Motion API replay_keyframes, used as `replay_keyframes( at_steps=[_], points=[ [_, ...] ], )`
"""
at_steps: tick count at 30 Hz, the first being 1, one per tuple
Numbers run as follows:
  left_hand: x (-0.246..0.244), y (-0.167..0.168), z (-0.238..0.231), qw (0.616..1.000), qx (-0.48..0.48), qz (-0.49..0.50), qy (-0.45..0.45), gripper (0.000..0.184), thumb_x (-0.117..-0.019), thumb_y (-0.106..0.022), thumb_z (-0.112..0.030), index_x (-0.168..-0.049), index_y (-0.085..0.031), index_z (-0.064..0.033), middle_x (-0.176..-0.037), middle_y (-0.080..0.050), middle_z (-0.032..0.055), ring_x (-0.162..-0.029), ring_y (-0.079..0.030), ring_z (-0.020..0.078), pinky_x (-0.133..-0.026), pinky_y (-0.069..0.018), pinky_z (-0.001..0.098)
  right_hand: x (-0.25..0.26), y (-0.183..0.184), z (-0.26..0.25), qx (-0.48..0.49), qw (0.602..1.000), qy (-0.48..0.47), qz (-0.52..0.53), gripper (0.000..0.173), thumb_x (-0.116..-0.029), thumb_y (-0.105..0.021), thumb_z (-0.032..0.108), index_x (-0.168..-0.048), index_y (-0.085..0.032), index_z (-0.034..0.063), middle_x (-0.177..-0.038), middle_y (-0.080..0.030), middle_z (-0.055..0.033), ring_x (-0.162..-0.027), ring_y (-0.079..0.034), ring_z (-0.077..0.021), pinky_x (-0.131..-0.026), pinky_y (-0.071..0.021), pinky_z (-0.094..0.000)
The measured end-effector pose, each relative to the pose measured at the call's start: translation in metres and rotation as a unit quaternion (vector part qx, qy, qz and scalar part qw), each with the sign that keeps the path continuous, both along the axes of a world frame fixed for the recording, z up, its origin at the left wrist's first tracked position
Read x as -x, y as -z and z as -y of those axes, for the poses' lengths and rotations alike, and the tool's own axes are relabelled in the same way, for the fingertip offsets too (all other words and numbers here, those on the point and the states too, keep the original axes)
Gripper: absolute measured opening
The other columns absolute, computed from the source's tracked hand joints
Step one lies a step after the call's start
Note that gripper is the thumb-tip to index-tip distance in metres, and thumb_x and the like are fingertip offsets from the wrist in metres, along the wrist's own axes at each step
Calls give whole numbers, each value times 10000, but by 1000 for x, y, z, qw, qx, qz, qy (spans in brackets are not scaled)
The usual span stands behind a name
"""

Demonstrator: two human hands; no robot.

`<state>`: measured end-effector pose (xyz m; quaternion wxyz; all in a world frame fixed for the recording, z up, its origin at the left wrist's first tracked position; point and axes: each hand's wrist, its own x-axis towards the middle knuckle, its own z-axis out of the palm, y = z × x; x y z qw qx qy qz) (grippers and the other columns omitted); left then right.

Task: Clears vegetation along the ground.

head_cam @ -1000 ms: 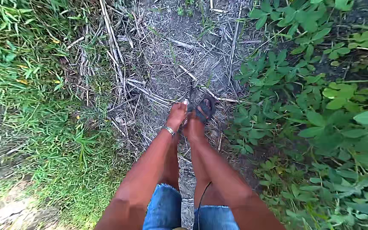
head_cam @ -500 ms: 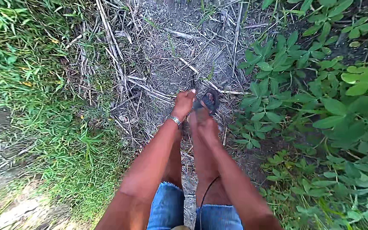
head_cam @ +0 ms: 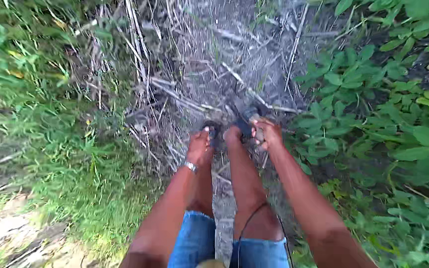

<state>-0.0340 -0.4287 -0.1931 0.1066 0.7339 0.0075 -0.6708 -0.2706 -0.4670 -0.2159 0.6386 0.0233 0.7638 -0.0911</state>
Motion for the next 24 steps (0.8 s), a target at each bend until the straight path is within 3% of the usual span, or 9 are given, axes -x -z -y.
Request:
replay_keyframes(
  at_steps=[2,7,12,14,16,17,18,20,24],
  points=[
    [6,-2,-7,1000,4,-2,0,380,-1105,-435,-396,-851,-540,-134,-596,-404,-59,-451,-343,55,-430,-329,219,37,11,-33,7,999,-35,29,467,-1038,-601,260,-1492,-514,187,-825,-643,-58,-526,-533,-110,-429,-445,-259],
    [8,3,7,999,33,-20,4,368,-1124,-393,-333,-857,-532,-122,-581,-390,-61,-440,-321,39,-425,-303,189,104,64,-63,43,992,-109,53,576,-1013,-626,97,-1555,-435,136,-821,-657,-78,-535,-556,-118,-442,-460,-258],
    [9,6,6,996,48,-54,58,340,-1132,-364,-317,-924,-539,-113,-619,-416,-50,-459,-346,39,-434,-321,181,122,79,-72,90,982,-164,17,627,-945,-692,24,-1530,-486,121,-833,-678,-104,-534,-575,-150,-454,-494,-307],
    [13,5,8,994,56,-55,74,333,-1129,-379,-314,-934,-553,-106,-636,-428,-47,-471,-360,43,-448,-334,184,106,67,-68,125,973,-193,-17,639,-901,-748,2,-1494,-527,86,-957,-704,-150,-596,-615,-188,-522,-546,-366],
    [22,5,11,993,66,-57,83,342,-1125,-384,-342,-942,-561,-114,-641,-425,-47,-470,-351,44,-452,-333,191,78,39,-61,157,953,-255,-53,666,-853,-791,-12,-1470,-542,30,-1200,-689,-219,-832,-700,-289,-748,-610,-495],
    [27,6,15,992,72,-57,88,352,-1124,-375,-359,-952,-560,-115,-647,-421,-45,-467,-343,48,-449,-331,198,63,25,-57,167,935,-305,-69,687,-841,-807,2,-1474,-540,20,-1278,-673,-241,-996,-712,-344,-890,-593,-553],
    [32,7,22,992,78,-52,90,355,-1125,-373,-363,-956,-561,-114,-642,-427,-45,-458,-345,48,-440,-336,199,47,15,-52,173,911,-366,-85,697,-839,-811,24,-1481,-539,27,-1294,-668,-260,-1089,-697,-397,-958,-557,-607],
    [42,9,39,989,89,-35,111,357,-1126,-376,-337,-967,-569,-82,-651,-440,-29,-466,-347,56,-449,-331,211,12,1,-40,171,853,-479,-118,695,-837,-794,87,-1490,-556,95,-1200,-704,-272,-1073,-692,-474,-917,-533,-689],
    [53,25,69,976,94,-18,196,372,-1126,-398,-266,-968,-611,-6,-695,-461,8,-541,-391,99,-520,-365,276,-57,-11,-24,87,854,-503,-98,748,-890,-735,149,-1571,-428,133,-1216,-678,-277,-1069,-680,-477,-890,-544,-667]
  ],
)
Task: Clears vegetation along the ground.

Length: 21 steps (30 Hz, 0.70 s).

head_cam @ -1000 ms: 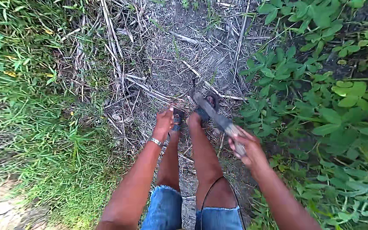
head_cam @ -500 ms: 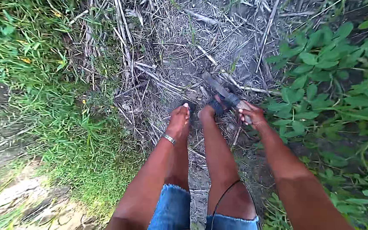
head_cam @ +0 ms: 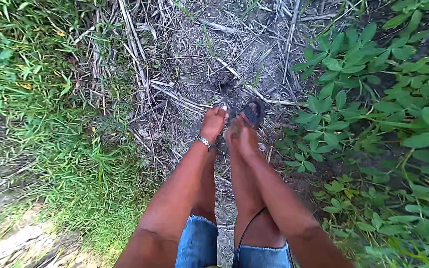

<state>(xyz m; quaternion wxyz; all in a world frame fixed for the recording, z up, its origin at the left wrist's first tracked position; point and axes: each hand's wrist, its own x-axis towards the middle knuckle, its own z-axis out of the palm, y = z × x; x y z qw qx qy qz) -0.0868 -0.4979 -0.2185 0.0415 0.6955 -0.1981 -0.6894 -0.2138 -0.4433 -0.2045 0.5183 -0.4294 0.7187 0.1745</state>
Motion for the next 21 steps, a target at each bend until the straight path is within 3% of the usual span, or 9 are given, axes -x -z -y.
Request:
replay_keyframes(
  at_steps=[3,7,11,15,19,21],
  points=[
    [6,14,9,998,4,23,61,394,-1116,-427,-284,-878,-609,-27,-680,-470,22,-548,-410,127,-539,-385,317,-29,-1,-10,-3,1000,20,3,803,-878,-739,157,-1595,-377,136,-1246,-647,-282,-1027,-681,-481,-840,-558,-664],
    [11,26,19,991,-12,42,130,453,-1122,-408,-340,-922,-639,-6,-742,-526,65,-613,-466,172,-612,-434,377,-48,-10,-6,-35,999,-15,4,746,-933,-697,209,-1591,-363,99,-1258,-638,-260,-1008,-703,-425,-840,-585,-583],
    [14,37,22,989,-50,55,131,509,-1107,-415,-449,-935,-616,-15,-726,-512,60,-558,-446,168,-551,-425,358,-50,-15,-6,-42,998,-42,2,738,-961,-673,240,-1603,-344,91,-1273,-625,-271,-1004,-701,-425,-829,-587,-565],
    [12,42,19,988,-69,57,123,552,-1085,-425,-523,-852,-554,-40,-631,-419,32,-477,-376,157,-471,-368,334,-46,-11,-7,-39,999,-19,9,751,-928,-705,209,-1590,-367,102,-1238,-634,-258,-985,-700,-421,-822,-588,-572],
    [7,29,15,992,-41,56,102,542,-1113,-386,-456,-865,-570,-10,-687,-451,62,-546,-423,186,-549,-419,373,-41,-7,-10,-35,999,-16,9,805,-928,-710,192,-1623,-307,134,-1263,-630,-272,-1000,-698,-448,-836,-579,-606],
    [3,15,8,995,-28,54,74,525,-1121,-383,-418,-835,-558,-14,-659,-428,49,-531,-410,177,-538,-412,369,-30,-9,-15,-7,1000,-8,7,776,-926,-705,176,-1614,-347,160,-1270,-633,-275,-1013,-693,-462,-837,-573,-628]
  ],
)
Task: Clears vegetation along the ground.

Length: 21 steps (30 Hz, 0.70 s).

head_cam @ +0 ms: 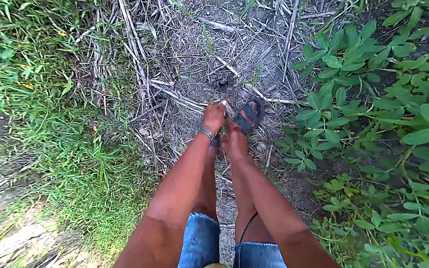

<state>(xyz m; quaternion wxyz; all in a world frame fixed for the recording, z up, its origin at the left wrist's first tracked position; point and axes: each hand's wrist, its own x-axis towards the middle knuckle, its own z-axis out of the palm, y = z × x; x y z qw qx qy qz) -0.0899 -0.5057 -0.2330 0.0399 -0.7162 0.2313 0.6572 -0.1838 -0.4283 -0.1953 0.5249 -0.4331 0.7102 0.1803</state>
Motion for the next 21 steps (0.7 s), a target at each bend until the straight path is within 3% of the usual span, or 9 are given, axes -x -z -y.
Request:
replay_keyframes(
  at_steps=[3,5,7,9,11,12,14,17,21],
  points=[
    [-17,-30,-20,999,8,-4,-50,531,-1108,-392,-464,-827,-545,-39,-609,-387,19,-484,-362,147,-488,-367,339,27,-37,5,11,999,45,28,722,-943,-701,173,-1598,-399,158,-1371,-616,-259,-1139,-661,-460,-956,-525,-654],
    [-32,-51,-40,998,2,-1,-59,582,-1084,-372,-559,-858,-553,-54,-613,-381,29,-475,-352,154,-466,-360,339,45,-66,2,34,994,85,52,714,-932,-713,183,-1585,-426,143,-1314,-666,-231,-1143,-677,-405,-993,-524,-618],
    [-43,-53,-59,995,-5,1,-102,530,-1100,-387,-494,-892,-568,-40,-634,-414,22,-498,-388,147,-492,-394,334,58,-77,1,61,982,153,90,690,-915,-726,159,-1553,-469,113,-1272,-694,-204,-1113,-700,-325,-991,-553,-539],
    [-48,-54,-77,985,-17,6,-170,460,-1109,-424,-413,-858,-562,-53,-599,-402,-10,-469,-372,111,-462,-363,284,65,-64,7,62,949,282,127,640,-911,-734,88,-1511,-510,70,-1156,-722,-168,-942,-720,-227,-839,-609,-419],
    [-55,-64,-91,973,-36,-4,-229,425,-1115,-431,-363,-838,-550,-64,-579,-371,-31,-440,-335,87,-429,-325,253,69,-32,11,8,899,422,117,596,-961,-690,70,-1522,-491,96,-903,-678,-138,-631,-612,-175,-529,-513,-326],
    [-59,-73,-97,963,-49,-18,-264,412,-1119,-421,-353,-849,-546,-68,-572,-357,-40,-429,-319,76,-415,-310,239,72,-17,12,-13,890,447,92,581,-976,-682,97,-1524,-492,124,-861,-658,-138,-575,-575,-178,-475,-474,-323],
    [-71,-92,-102,932,-68,-60,-350,390,-1133,-370,-336,-850,-492,-97,-541,-348,-55,-396,-311,53,-382,-296,203,70,-9,17,-18,913,404,46,586,-958,-707,119,-1511,-513,134,-963,-666,-162,-642,-595,-212,-539,-504,-373],
    [-95,-121,-109,875,-78,-118,-464,369,-1143,-298,-297,-899,-484,-92,-606,-455,-9,-446,-430,91,-426,-396,218,50,-52,35,46,958,281,37,588,-892,-751,79,-1452,-572,73,-1244,-688,-210,-1041,-697,-303,-893,-578,-508],
    [-121,-149,-101,810,-54,-192,-551,336,-1135,-267,-242,-981,-516,-77,-729,-573,45,-573,-572,144,-528,-507,262,55,-125,56,166,953,237,85,633,-876,-750,47,-1470,-537,1,-1409,-620,-197,-1258,-633,-250,-1071,-521,-436]
  ],
)
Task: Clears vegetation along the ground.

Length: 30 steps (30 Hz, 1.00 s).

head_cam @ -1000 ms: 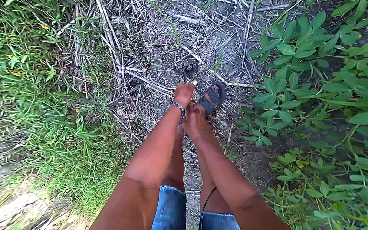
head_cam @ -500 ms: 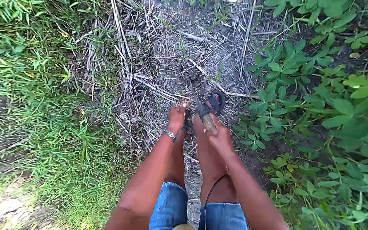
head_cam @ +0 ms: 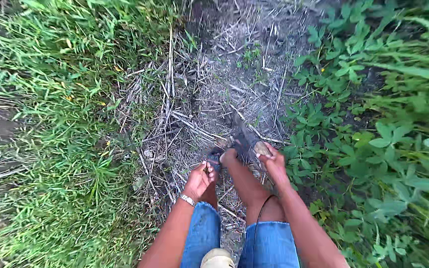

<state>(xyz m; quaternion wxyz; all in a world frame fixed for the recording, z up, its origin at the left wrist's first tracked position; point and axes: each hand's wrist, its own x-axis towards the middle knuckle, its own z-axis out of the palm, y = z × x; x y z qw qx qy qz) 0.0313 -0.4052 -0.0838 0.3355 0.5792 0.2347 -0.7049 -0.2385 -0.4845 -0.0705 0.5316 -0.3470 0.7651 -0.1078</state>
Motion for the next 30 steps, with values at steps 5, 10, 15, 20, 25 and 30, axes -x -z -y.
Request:
replay_keyframes(
  at_steps=[5,10,15,20,25,30],
  points=[
    [-7,-8,37,999,36,10,-2,334,-1131,-283,-201,-991,-551,-59,-768,-605,57,-607,-602,153,-568,-538,274,21,-63,54,84,996,-19,15,617,-862,-719,28,-1458,-559,26,-1299,-675,-159,-788,-691,-179,-625,-589,-359],
    [4,14,90,997,45,40,50,299,-1129,-311,-165,-1030,-561,-35,-798,-611,57,-631,-605,139,-589,-541,266,13,-47,130,60,997,18,50,562,-905,-674,15,-1452,-548,13,-1232,-686,-148,-664,-653,-156,-535,-563,-318],
    [20,47,146,990,78,37,110,309,-1115,-289,-123,-1049,-575,-28,-834,-618,46,-674,-609,130,-635,-549,270,-44,116,233,-41,999,0,14,543,-933,-705,64,-1450,-543,20,-1117,-689,-251,-816,-687,-323,-729,-585,-499],
    [39,63,199,978,89,12,188,266,-1102,-330,-125,-1124,-581,-40,-849,-590,-5,-667,-567,86,-620,-518,254,-84,164,327,-114,988,-93,-46,331,-977,-631,259,-1229,-697,54,-1109,-709,-238,-999,-694,-415,-865,-542,-651],
    [56,50,265,984,74,-19,161,243,-1094,-396,-107,-1039,-617,-22,-706,-574,-13,-536,-519,60,-509,-473,212,-86,152,373,-168,978,-106,-64,400,-919,-707,240,-1263,-685,37,-1169,-688,-274,-1085,-669,-454,-908,-520,-674],
    [42,49,306,979,87,-24,185,243,-1095,-417,-122,-1015,-624,-25,-648,-549,-30,-500,-498,50,-477,-450,197,-9,175,375,-192,977,-92,6,566,-880,-820,176,-1400,-622,73,-1194,-678,-272,-926,-696,-409,-817,-581,-594]
  ],
)
